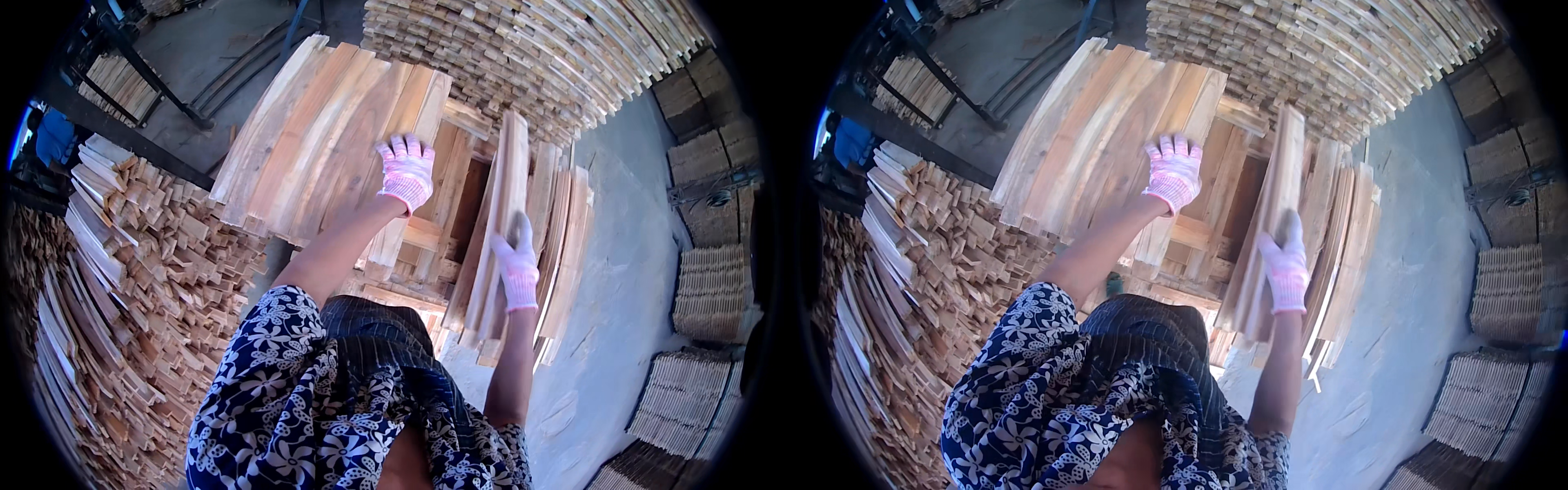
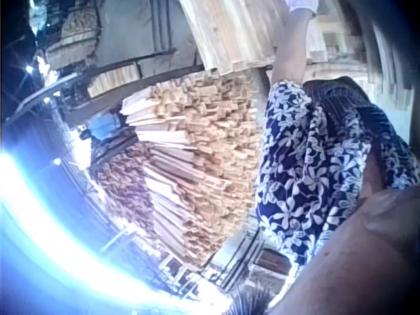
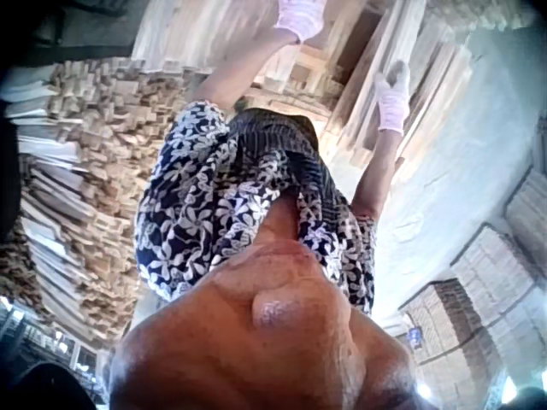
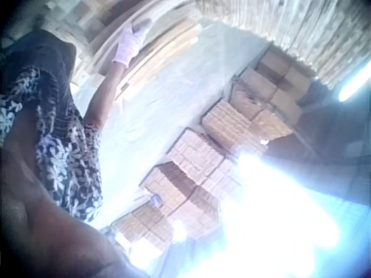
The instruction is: The person repeatedly picks up bundles of wooden planks from a large pile and places them onto a growing stack. They wear pink gloves and handle the planks by hand, aligning them as they build the stack higher.
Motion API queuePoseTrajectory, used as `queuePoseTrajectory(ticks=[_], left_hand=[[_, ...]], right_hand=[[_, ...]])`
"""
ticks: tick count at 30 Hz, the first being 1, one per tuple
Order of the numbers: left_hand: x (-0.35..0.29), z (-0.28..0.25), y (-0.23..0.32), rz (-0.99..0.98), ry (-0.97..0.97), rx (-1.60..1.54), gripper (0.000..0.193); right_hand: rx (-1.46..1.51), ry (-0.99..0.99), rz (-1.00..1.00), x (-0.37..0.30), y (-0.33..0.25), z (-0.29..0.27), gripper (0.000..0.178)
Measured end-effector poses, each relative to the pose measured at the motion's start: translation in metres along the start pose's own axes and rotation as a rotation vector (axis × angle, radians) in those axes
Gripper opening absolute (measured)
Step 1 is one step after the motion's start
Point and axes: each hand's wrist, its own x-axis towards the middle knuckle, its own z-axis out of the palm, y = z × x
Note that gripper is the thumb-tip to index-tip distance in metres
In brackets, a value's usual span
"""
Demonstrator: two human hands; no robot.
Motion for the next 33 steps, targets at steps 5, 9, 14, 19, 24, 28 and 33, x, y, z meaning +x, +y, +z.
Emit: queuePoseTrajectory(ticks=[5,9,14,19,24,28,33], left_hand=[[0.006,-0.054,-0.034,0.189,-0.210,-0.424,0.067],[0.042,-0.002,-0.213,0.076,0.338,-0.176,0.049],[0.046,0.054,-0.426,-0.414,-0.033,-0.165,0.039],[0.041,0.030,-0.403,-0.333,-0.216,-0.419,0.063],[0.040,0.013,-0.409,-0.511,-0.217,-0.797,0.069],[0.040,0.009,-0.385,-0.426,-0.204,-0.717,0.070],[0.041,0.015,-0.402,-0.495,-0.206,-0.792,0.074]], right_hand=[[0.018,-0.059,-0.029,0.040,-0.042,0.089,0.079],[-0.537,0.078,0.106,0.033,-0.082,0.167,0.063],[-0.352,0.001,-0.019,0.039,-0.070,0.172,0.062],[-0.585,0.014,0.128,0.071,-0.014,0.094,0.067],[-1.089,0.212,0.223,0.060,0.047,0.111,0.075],[-1.030,0.201,0.295,0.070,0.057,0.104,0.084],[-0.442,0.112,0.407,0.078,0.042,0.057,0.103]])
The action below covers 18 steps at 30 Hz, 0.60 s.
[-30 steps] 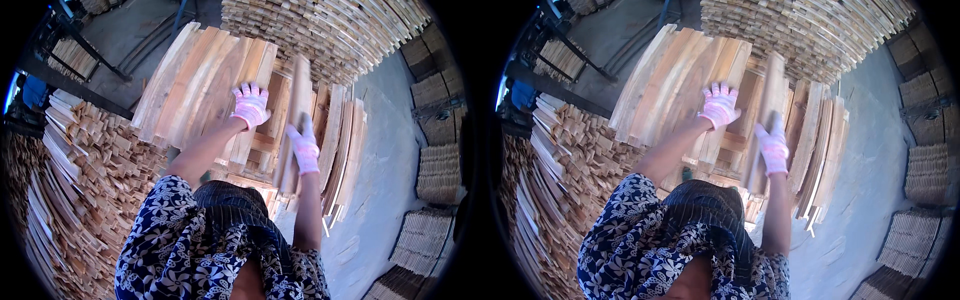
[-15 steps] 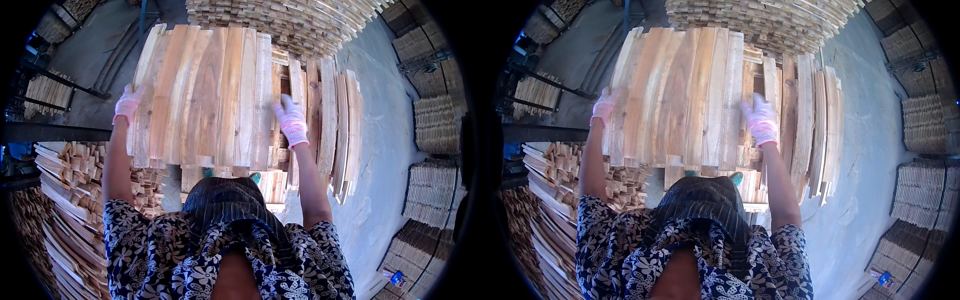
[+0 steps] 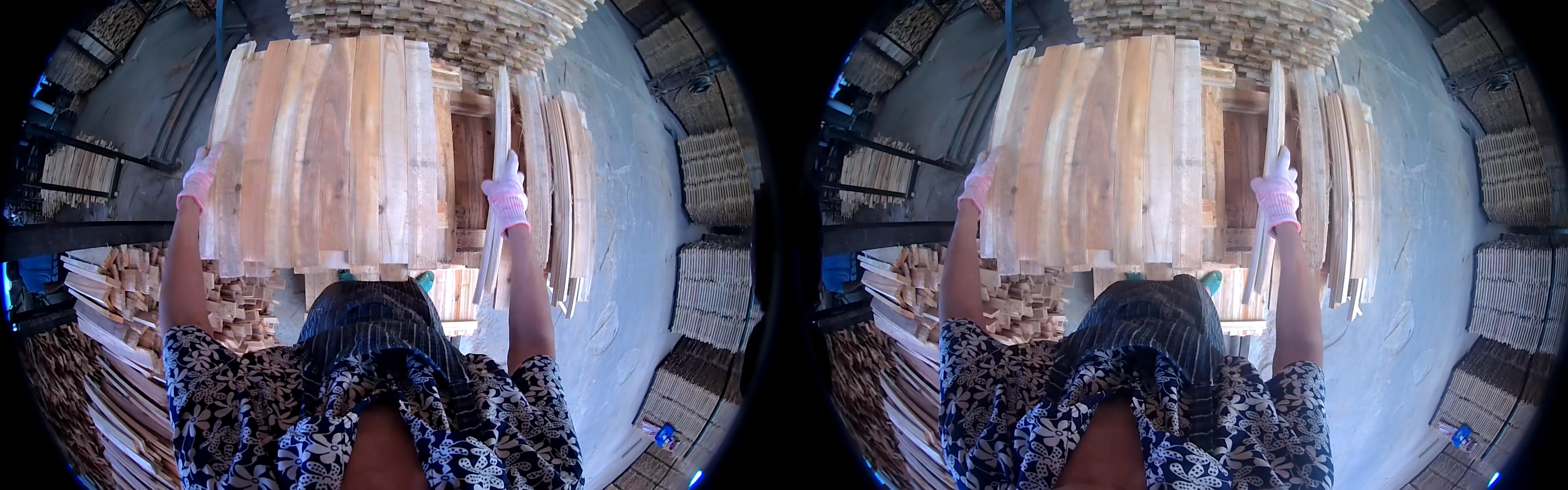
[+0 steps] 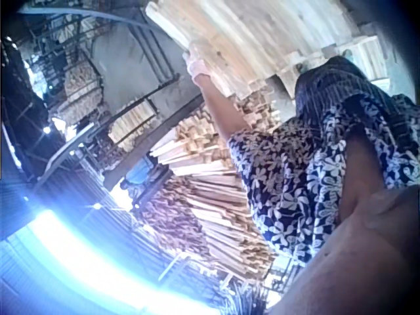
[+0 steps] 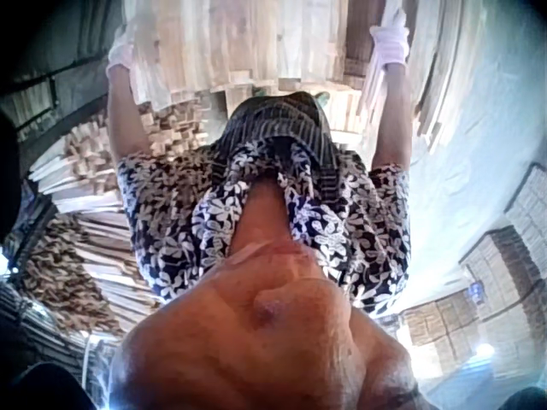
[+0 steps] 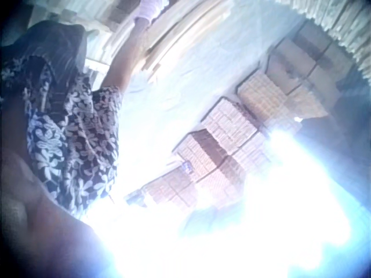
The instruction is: The person repeatedly picks up bundles of wooden planks from a large pile and places them onto a growing stack. They wear pink gloves and handle the planks by hand, aligning them as they build the stack higher.
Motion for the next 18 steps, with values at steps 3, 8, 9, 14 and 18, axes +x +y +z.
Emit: queuePoseTrajectory(ticks=[3,8,9,14,18], left_hand=[[0.007,-0.003,-0.006,-0.093,-0.023,-0.101,0.080],[-0.010,0.005,0.019,-0.064,-0.077,-0.093,0.085],[-0.010,0.002,0.014,-0.052,-0.078,-0.086,0.085],[0.002,-0.010,-0.010,0.013,-0.080,-0.102,0.084],[-0.005,-0.005,0.007,0.000,-0.140,-0.160,0.082]], right_hand=[[0.033,-0.067,-0.026,0.007,-0.030,-0.013,0.104],[-0.038,-0.104,-0.039,0.021,-0.041,0.019,0.086],[0.004,-0.098,-0.044,0.017,-0.041,0.019,0.086],[0.025,-0.142,-0.020,-0.011,-0.043,0.012,0.084],[0.137,-0.078,-0.069,-0.022,-0.024,0.027,0.086]])
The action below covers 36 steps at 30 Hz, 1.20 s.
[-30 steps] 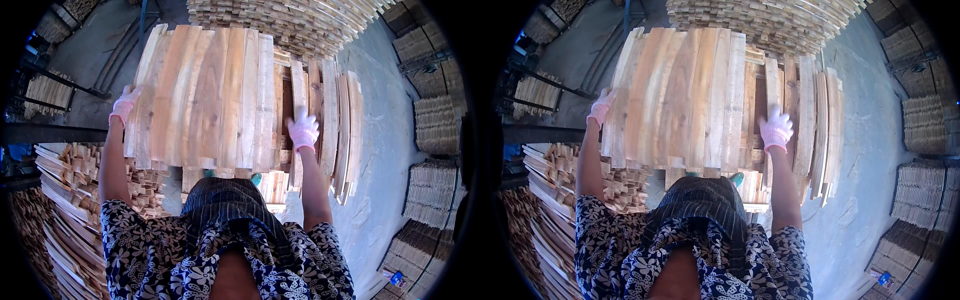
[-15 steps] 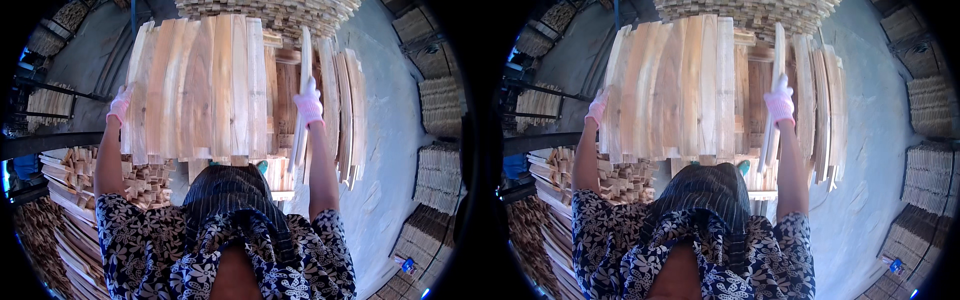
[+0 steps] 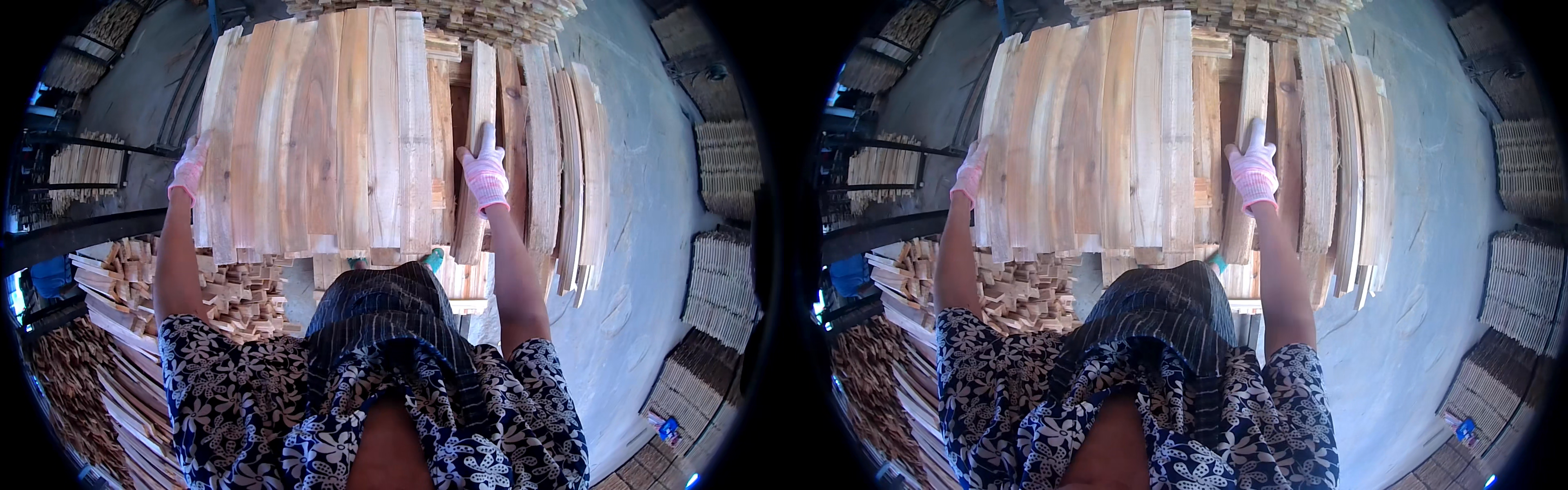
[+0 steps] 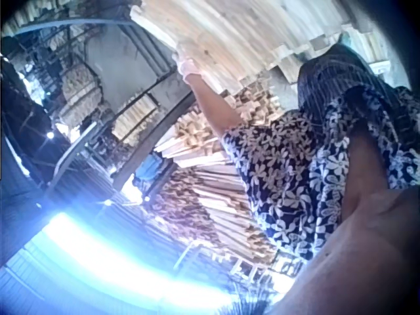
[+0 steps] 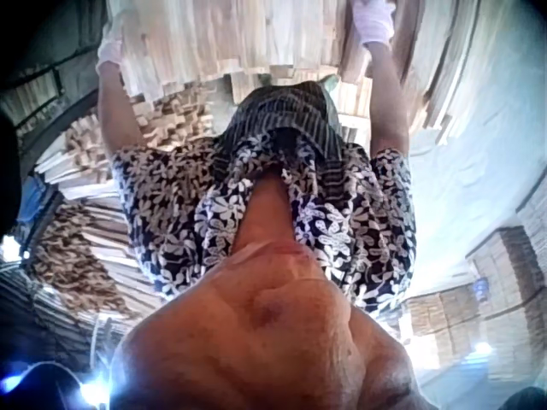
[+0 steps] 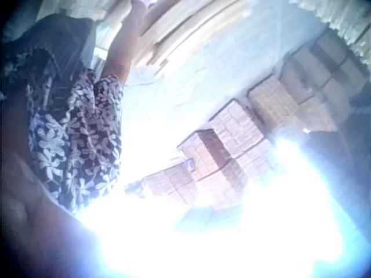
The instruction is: The person repeatedly picks up bundles of wooden planks from a large pile and places them onto a growing stack. They wear pink gloves and handle the planks by hand, aligning them as they build the stack higher.
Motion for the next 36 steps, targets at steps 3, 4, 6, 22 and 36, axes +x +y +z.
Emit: queuePoseTrajectory(ticks=[3,4,6,22,36], left_hand=[[-0.002,0.004,0.004,-0.047,0.029,-0.029,0.081],[-0.002,0.005,0.004,-0.062,0.042,-0.030,0.081],[-0.003,0.004,0.003,-0.107,0.063,-0.005,0.080],[0.000,0.129,0.183,0.746,0.295,0.620,0.069],[0.040,0.405,0.365,0.810,-0.449,1.426,0.074]], right_hand=[[0.021,0.067,-0.054,0.015,0.005,0.003,0.081],[-0.034,0.053,-0.035,0.020,0.007,0.001,0.081],[-0.142,0.016,0.007,0.017,-0.006,-0.009,0.081],[-0.019,0.040,-0.142,0.037,0.008,0.011,0.062],[0.453,-0.044,-0.020,0.064,0.004,0.015,0.069]])
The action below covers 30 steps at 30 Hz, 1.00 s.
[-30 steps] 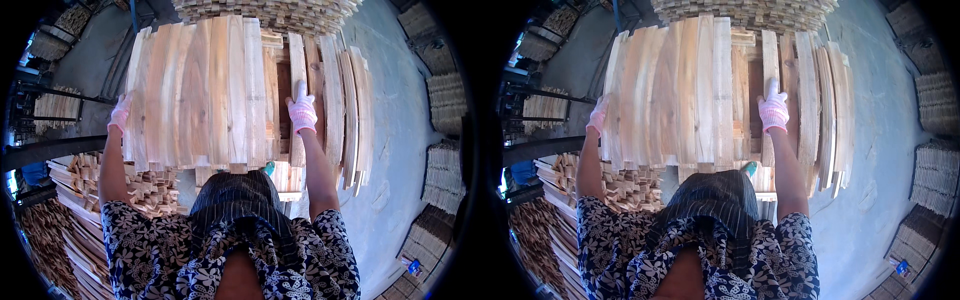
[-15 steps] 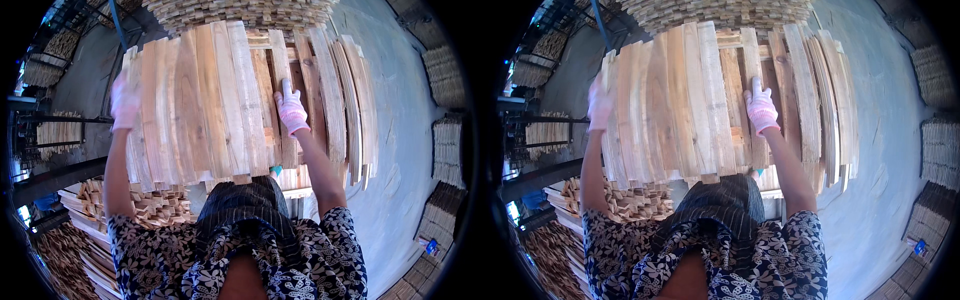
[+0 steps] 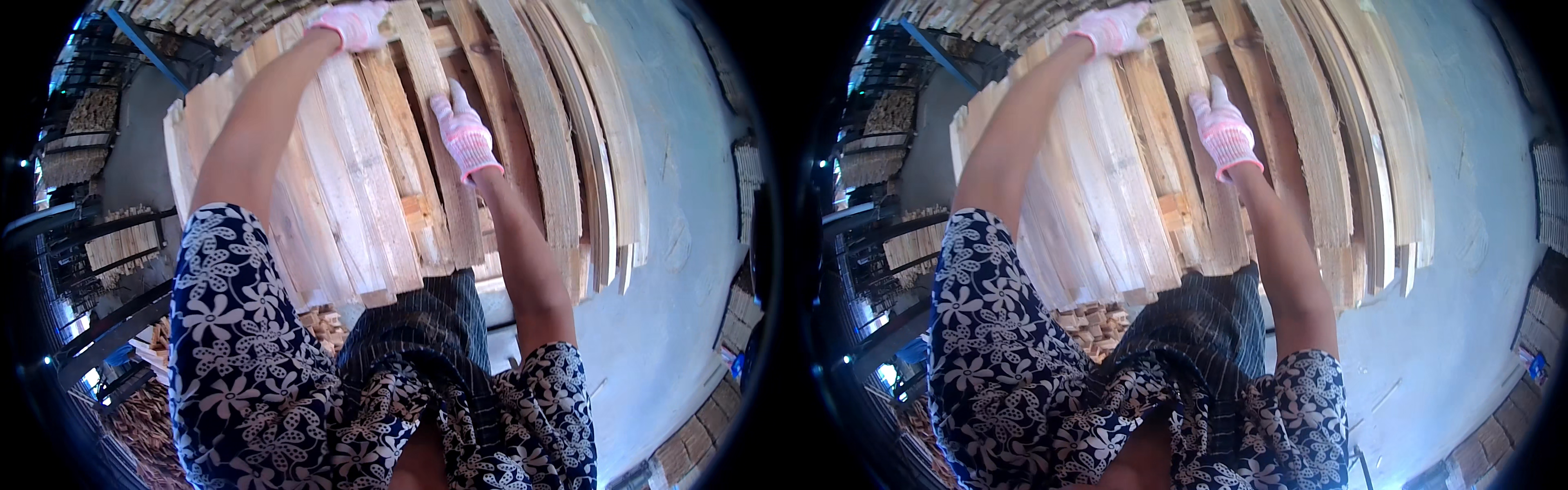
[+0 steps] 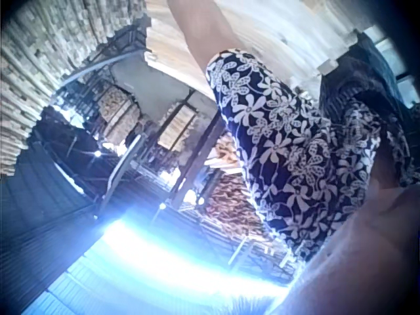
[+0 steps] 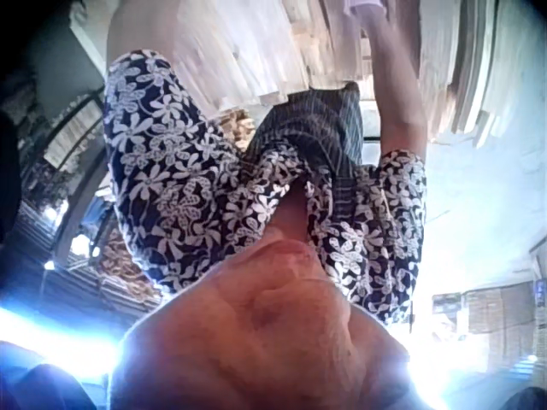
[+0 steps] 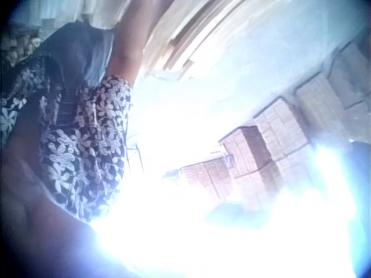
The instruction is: The person repeatedly picks up bundles of wooden planks from a large pile and places them onto a growing stack. They wear pink gloves and handle the planks by hand, aligning them as they build the stack higher.
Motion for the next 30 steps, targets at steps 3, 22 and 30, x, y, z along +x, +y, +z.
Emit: queuePoseTrajectory(ticks=[3,22,30], left_hand=[[0.022,0.037,-0.017,0.096,0.229,-0.014,0.082],[-0.086,0.042,0.109,0.127,0.342,-0.626,0.068],[-0.079,0.091,0.221,-0.269,0.060,-1.166,0.095]], right_hand=[[0.037,-0.022,-0.008,0.010,0.011,0.004,0.070],[-0.672,-0.120,-0.160,-0.007,-0.033,-0.042,0.045],[-0.905,0.671,0.032,-0.057,0.069,-0.262,0.070]])
